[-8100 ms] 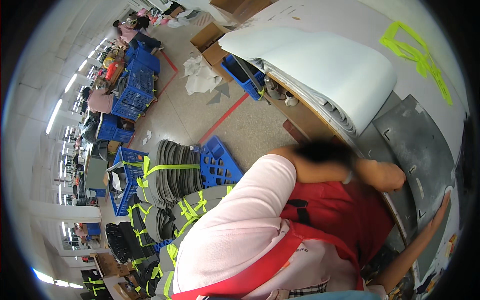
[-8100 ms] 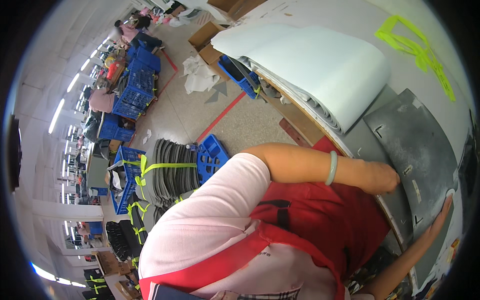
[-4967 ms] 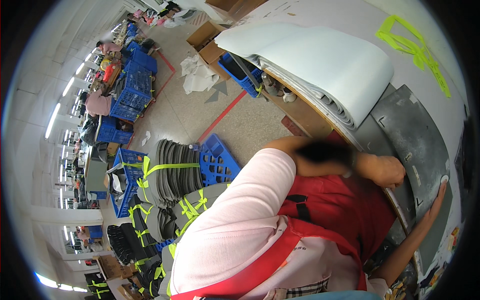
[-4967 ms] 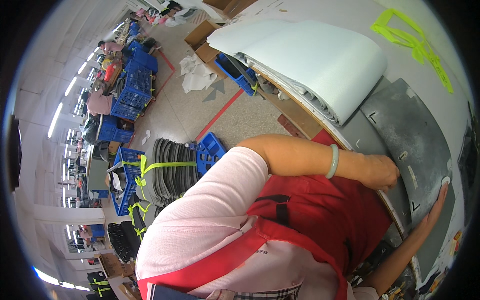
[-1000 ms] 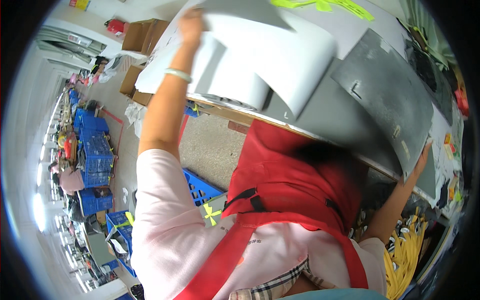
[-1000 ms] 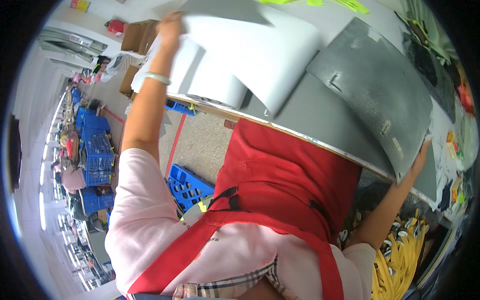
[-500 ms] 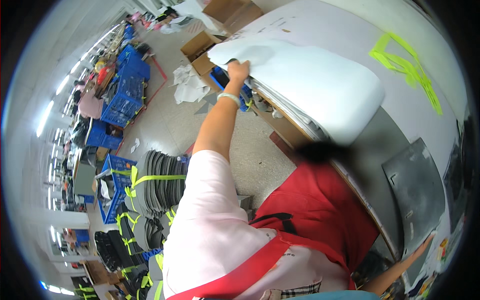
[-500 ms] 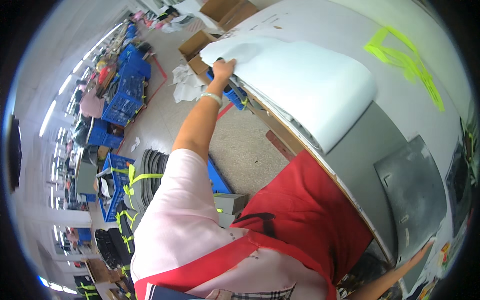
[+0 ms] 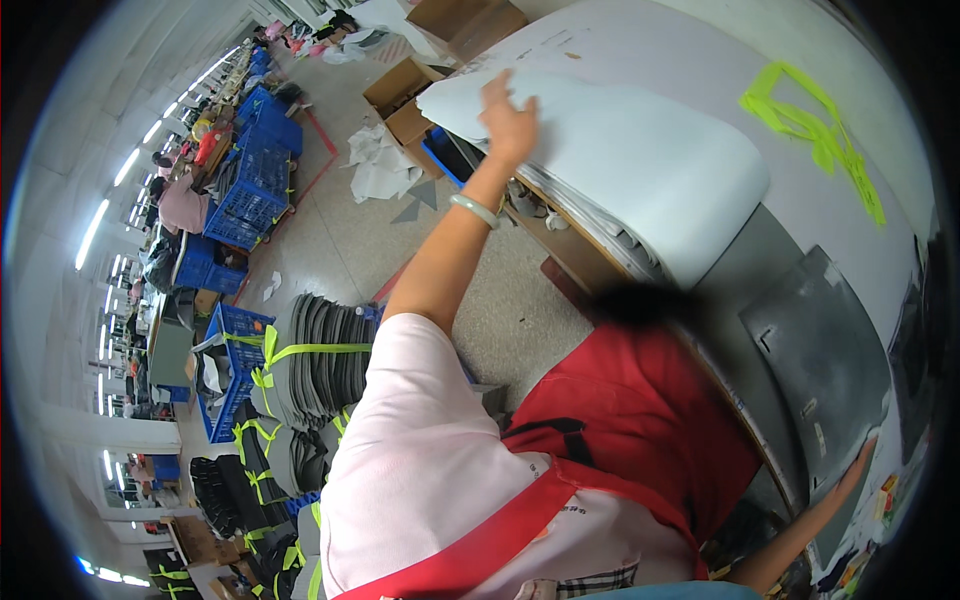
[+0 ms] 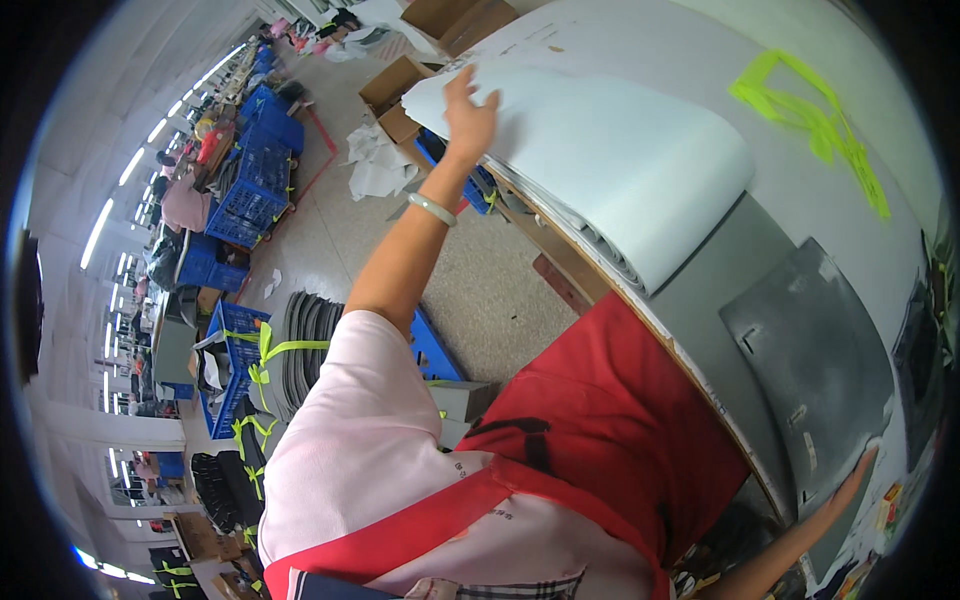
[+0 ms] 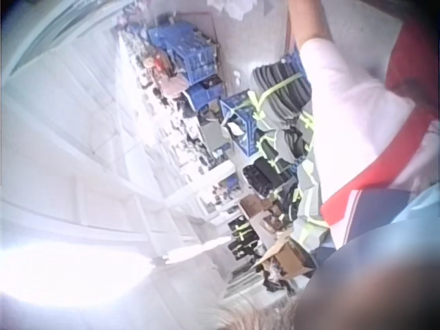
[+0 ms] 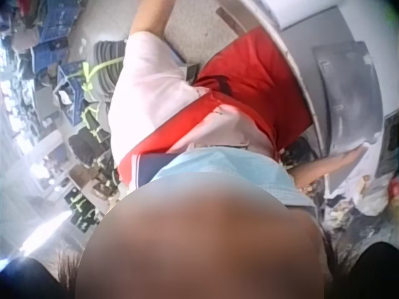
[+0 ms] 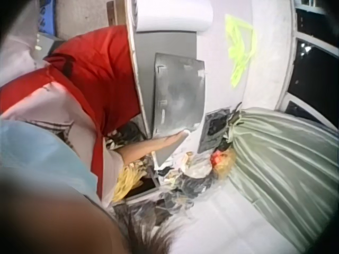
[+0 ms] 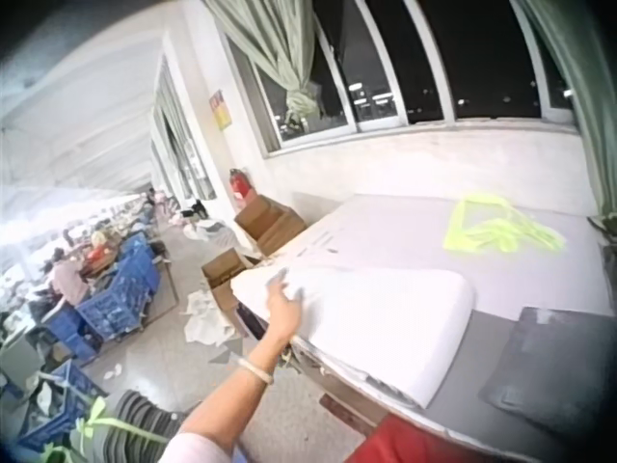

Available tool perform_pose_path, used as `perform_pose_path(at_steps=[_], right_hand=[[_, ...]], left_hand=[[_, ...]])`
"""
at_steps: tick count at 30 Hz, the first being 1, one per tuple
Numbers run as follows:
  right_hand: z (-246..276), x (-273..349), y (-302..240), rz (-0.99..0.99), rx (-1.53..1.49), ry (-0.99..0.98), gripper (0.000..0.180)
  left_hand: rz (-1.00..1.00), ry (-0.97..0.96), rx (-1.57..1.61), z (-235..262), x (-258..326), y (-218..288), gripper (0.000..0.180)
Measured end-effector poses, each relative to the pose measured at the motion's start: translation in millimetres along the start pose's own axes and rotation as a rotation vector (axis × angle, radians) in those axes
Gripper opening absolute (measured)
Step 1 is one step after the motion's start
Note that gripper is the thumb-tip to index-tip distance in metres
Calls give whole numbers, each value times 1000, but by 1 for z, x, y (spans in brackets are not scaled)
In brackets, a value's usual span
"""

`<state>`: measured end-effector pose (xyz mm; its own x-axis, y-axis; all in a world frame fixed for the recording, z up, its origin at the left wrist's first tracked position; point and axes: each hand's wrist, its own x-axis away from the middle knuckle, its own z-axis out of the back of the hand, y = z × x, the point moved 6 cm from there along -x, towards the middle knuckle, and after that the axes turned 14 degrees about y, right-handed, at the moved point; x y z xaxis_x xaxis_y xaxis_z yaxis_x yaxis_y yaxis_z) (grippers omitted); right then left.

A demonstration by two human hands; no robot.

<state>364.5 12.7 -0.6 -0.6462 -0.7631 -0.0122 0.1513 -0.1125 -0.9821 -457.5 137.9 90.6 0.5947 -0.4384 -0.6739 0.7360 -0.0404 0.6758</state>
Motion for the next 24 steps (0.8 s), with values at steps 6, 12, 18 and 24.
perform_pose_path(at_steps=[6,12,18,24], right_hand=[[-9,-68,20,89,162,-5,67],[-12,-84,31,-9,315,-111,54],[51,-80,64,10,114,-44,45],[-24,-10,2,162,291,29,40]], left_hand=[[-694,-263,401,9,118,221,56],[-649,-520,672,-14,224,248,34],[-718,-890,512,-43,278,232,23],[-658,-963,292,-35,268,212,17]])
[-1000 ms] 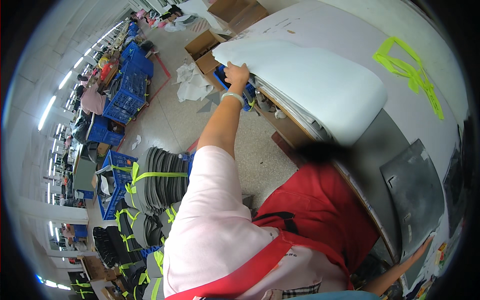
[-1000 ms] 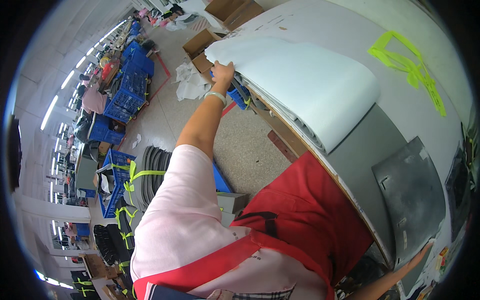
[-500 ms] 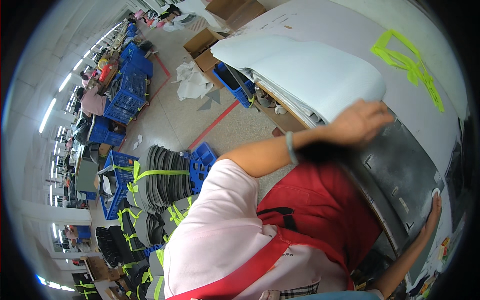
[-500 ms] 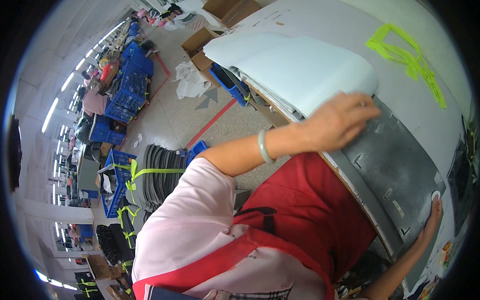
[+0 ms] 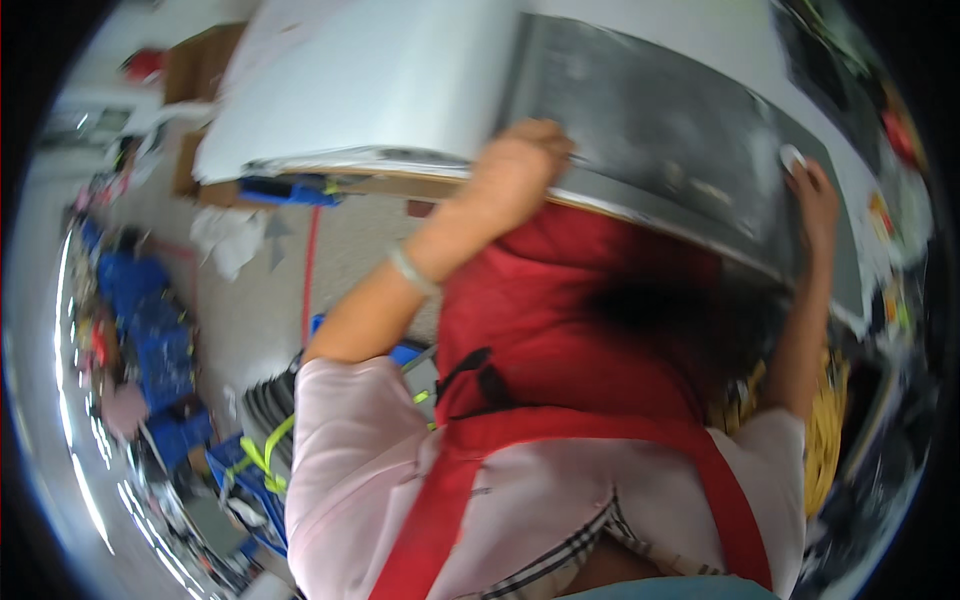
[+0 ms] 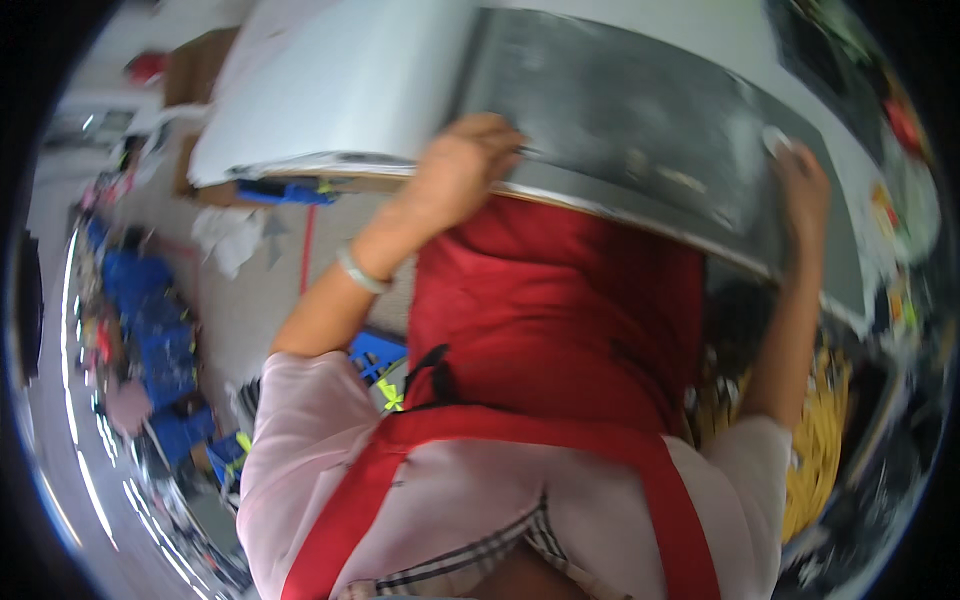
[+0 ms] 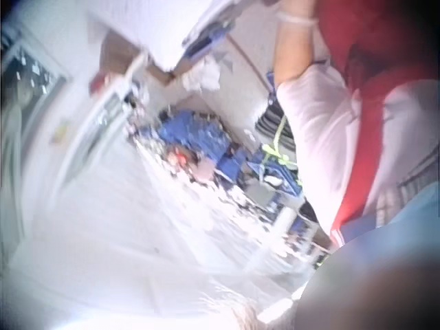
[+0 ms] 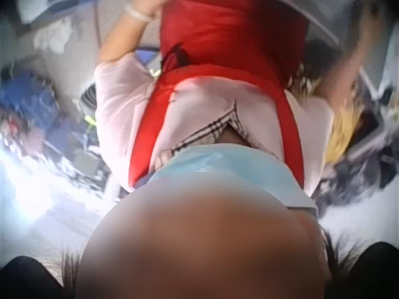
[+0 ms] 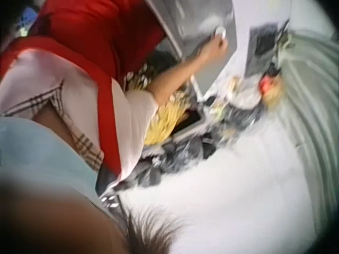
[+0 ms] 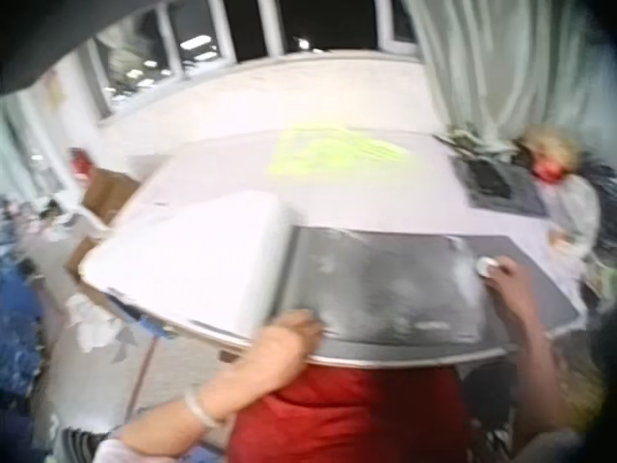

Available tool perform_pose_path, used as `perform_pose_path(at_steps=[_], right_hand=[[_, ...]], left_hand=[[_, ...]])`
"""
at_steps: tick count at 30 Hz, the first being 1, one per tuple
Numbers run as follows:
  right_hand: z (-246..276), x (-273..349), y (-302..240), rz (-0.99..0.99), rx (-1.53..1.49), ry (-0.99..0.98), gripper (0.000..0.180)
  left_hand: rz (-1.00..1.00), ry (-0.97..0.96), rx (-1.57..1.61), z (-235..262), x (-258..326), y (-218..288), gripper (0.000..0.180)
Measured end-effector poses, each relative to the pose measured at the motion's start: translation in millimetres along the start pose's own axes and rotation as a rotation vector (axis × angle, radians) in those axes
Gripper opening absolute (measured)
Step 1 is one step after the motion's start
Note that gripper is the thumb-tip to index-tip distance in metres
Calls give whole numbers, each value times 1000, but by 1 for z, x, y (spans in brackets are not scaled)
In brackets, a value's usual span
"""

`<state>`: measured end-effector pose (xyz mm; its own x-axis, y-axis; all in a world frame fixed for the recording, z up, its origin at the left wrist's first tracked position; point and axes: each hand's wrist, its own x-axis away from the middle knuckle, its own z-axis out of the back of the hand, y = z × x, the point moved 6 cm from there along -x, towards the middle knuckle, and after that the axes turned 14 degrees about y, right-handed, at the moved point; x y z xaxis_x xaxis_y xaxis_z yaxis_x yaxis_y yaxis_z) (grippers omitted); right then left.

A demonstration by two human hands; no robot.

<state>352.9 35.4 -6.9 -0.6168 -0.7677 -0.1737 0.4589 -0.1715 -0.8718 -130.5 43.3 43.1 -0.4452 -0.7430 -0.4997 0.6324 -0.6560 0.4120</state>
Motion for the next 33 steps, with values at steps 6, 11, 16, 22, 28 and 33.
perform_pose_path(at_steps=[6,11,16,22,28,33], right_hand=[[3,24,-28,-3,31,-39,33],[6,38,-36,11,35,-16,33],[5,30,-17,-22,-135,-94,30],[4,33,-12,-63,-209,-111,30],[-2,50,-24,-230,-335,-65,14],[-4,55,-27,-219,-356,-96,16]], left_hand=[[-92,39,104,-10,-11,16,24],[-56,-22,72,-11,-4,20,25],[10,-119,59,-8,0,20,35],[36,-110,82,-10,4,22,26],[-26,-40,6,-5,9,25,23],[-17,-54,-23,-5,10,25,25]])
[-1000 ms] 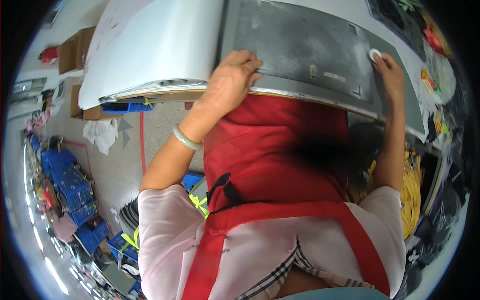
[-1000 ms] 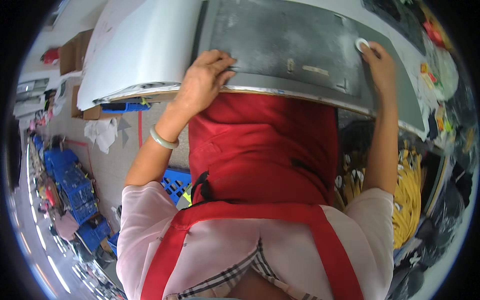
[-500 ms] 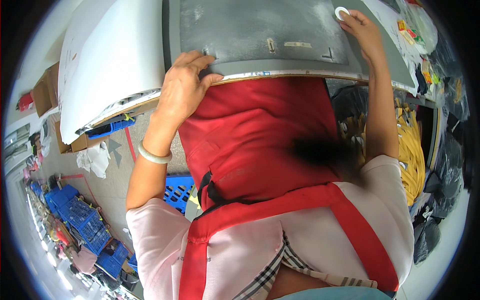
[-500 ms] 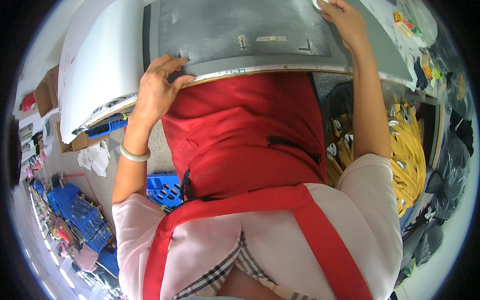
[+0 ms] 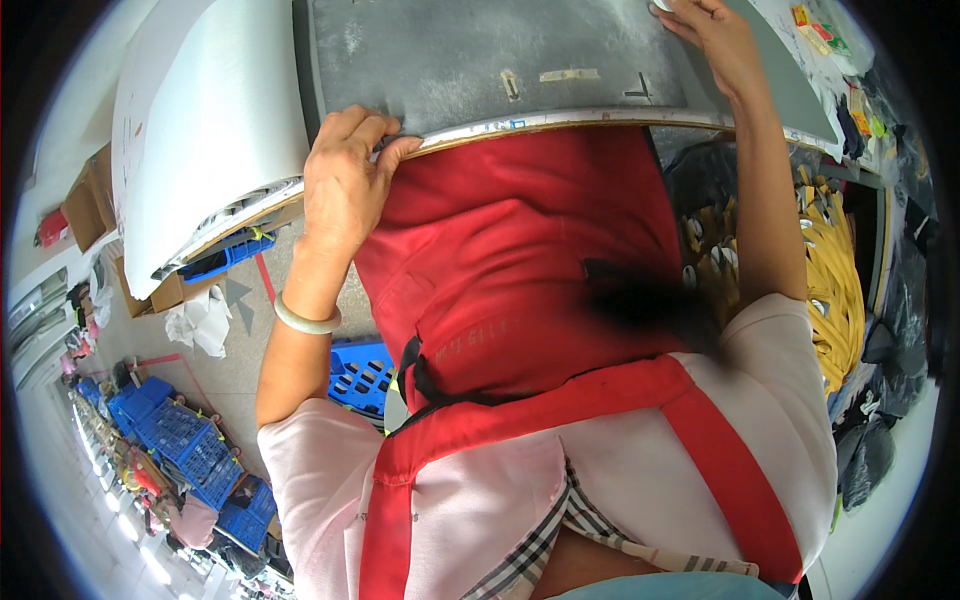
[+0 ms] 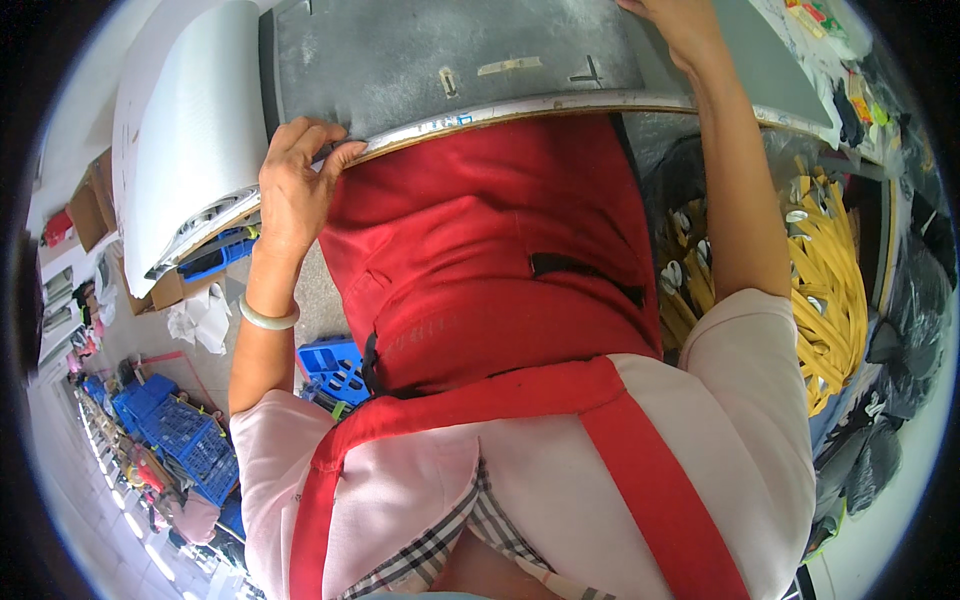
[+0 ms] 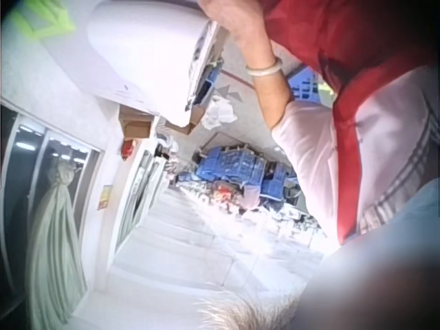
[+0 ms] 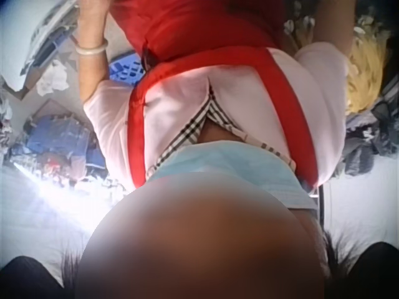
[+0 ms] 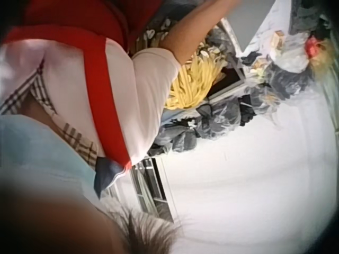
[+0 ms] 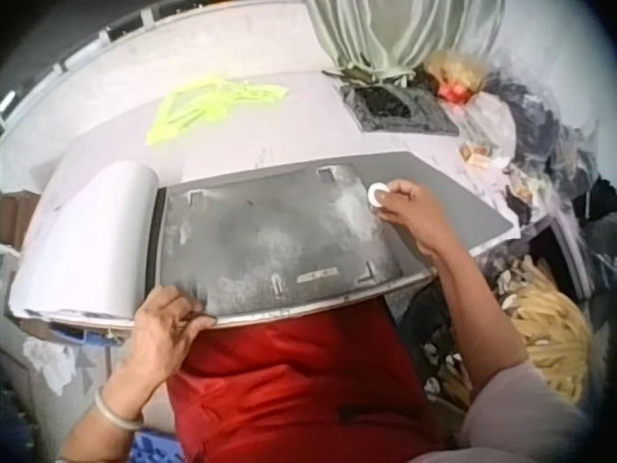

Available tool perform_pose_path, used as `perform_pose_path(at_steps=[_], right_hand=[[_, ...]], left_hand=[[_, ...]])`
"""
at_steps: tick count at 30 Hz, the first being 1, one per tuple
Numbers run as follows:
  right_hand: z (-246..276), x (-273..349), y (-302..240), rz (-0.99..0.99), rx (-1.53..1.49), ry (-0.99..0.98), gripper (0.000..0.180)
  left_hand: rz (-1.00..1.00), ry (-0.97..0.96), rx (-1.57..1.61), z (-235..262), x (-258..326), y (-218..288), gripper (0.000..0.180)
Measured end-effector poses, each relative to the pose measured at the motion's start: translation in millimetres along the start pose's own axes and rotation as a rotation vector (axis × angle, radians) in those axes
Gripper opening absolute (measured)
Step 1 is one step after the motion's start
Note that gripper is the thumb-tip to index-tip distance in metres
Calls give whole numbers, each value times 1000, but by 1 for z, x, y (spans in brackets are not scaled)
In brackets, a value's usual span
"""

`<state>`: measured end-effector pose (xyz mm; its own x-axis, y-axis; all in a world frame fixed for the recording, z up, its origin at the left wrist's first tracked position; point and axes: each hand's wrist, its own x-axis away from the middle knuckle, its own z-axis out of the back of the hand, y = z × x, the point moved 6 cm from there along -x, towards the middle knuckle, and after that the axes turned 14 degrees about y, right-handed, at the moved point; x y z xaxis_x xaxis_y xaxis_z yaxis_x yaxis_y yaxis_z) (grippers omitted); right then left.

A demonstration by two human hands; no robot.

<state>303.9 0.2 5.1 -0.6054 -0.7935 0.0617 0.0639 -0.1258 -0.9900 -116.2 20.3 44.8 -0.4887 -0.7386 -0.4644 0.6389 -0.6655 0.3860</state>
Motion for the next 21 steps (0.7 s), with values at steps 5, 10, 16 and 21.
perform_pose_path(at_steps=[5,10,16,21], right_hand=[[-1,5,-3,3,-1,4,16],[-11,12,-10,-24,-14,-4,15],[-11,7,-2,-13,-51,-24,13],[-5,4,5,-3,-45,-23,13]], left_hand=[[-15,5,5,1,1,1,25],[-10,23,-36,5,4,0,23],[-62,64,-27,4,5,0,22],[-93,80,-14,2,5,-2,21]])
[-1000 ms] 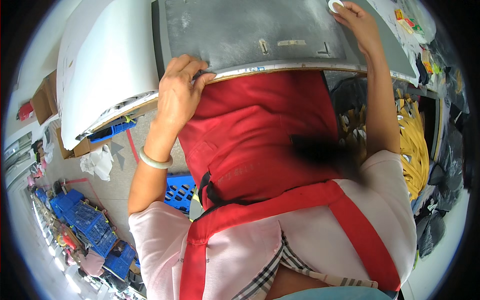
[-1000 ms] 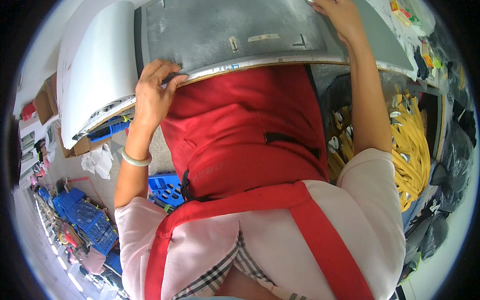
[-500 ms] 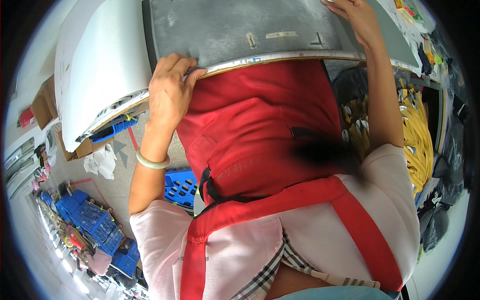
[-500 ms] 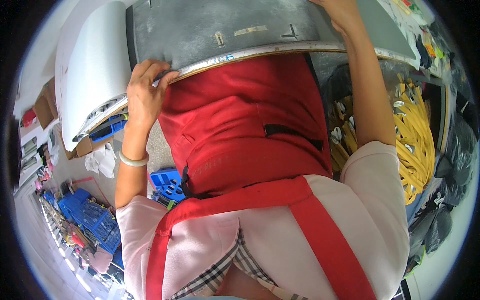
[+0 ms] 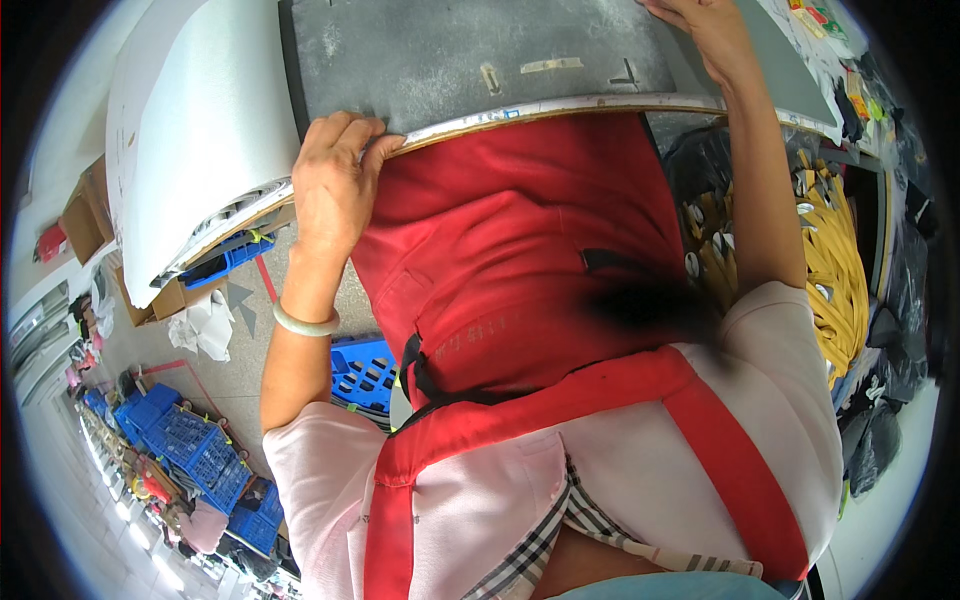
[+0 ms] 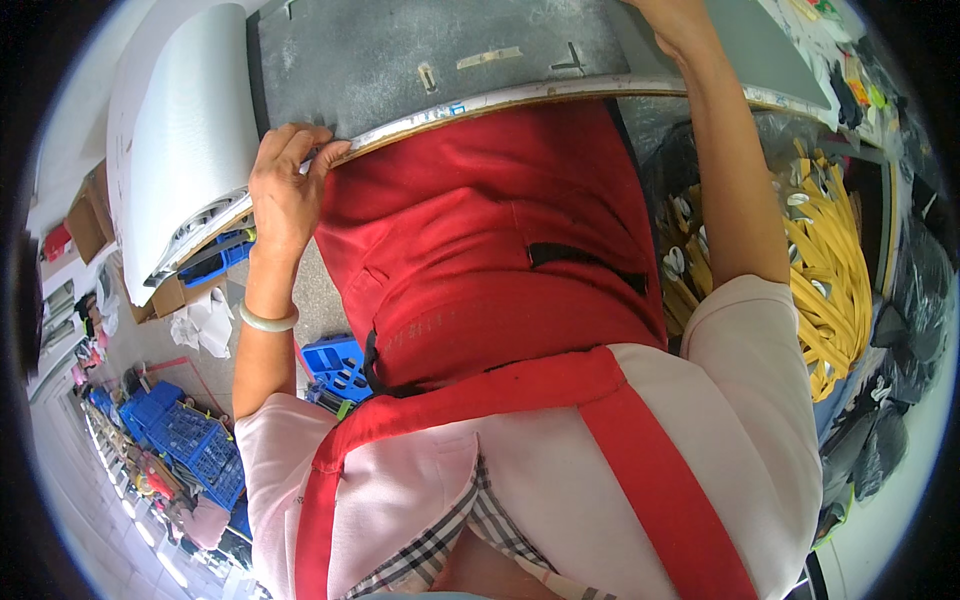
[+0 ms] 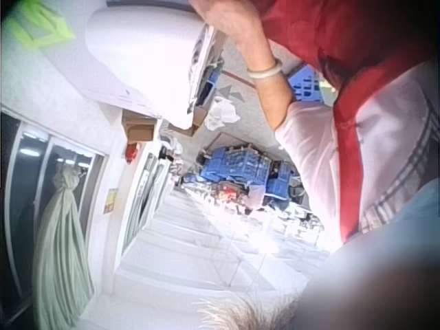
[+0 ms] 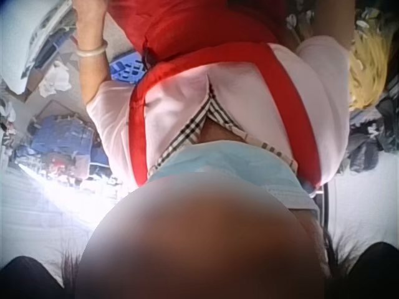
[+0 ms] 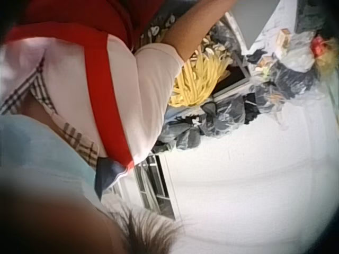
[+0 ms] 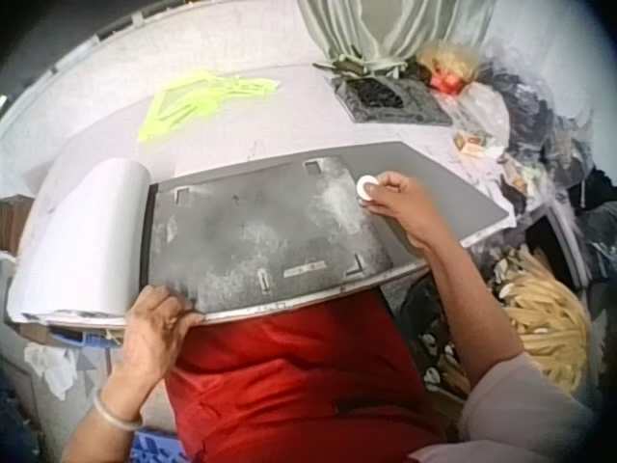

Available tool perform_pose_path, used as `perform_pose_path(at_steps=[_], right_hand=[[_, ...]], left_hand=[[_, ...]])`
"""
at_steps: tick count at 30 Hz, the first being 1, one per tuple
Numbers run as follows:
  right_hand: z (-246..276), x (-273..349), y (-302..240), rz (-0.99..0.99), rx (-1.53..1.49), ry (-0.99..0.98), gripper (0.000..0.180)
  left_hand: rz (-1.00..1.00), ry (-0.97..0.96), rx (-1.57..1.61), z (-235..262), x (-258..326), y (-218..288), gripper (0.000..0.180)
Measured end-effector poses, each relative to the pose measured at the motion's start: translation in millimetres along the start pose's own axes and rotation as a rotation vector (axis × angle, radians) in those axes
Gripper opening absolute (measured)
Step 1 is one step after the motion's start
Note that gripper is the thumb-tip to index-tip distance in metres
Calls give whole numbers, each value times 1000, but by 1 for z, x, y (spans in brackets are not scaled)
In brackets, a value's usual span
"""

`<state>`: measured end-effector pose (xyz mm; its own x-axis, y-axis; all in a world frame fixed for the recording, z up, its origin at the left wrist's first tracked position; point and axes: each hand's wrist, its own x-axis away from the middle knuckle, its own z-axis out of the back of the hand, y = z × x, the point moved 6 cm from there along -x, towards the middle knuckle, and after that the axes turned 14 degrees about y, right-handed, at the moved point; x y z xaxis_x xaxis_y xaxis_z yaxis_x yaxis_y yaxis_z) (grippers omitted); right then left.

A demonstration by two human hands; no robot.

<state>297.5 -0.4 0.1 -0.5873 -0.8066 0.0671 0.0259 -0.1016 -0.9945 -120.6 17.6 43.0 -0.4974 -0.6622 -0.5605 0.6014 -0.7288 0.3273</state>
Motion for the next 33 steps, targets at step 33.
perform_pose_path(at_steps=[33], right_hand=[[-19,6,6,138,118,65,20]], left_hand=[[9,-34,-45,9,4,-2,20]])
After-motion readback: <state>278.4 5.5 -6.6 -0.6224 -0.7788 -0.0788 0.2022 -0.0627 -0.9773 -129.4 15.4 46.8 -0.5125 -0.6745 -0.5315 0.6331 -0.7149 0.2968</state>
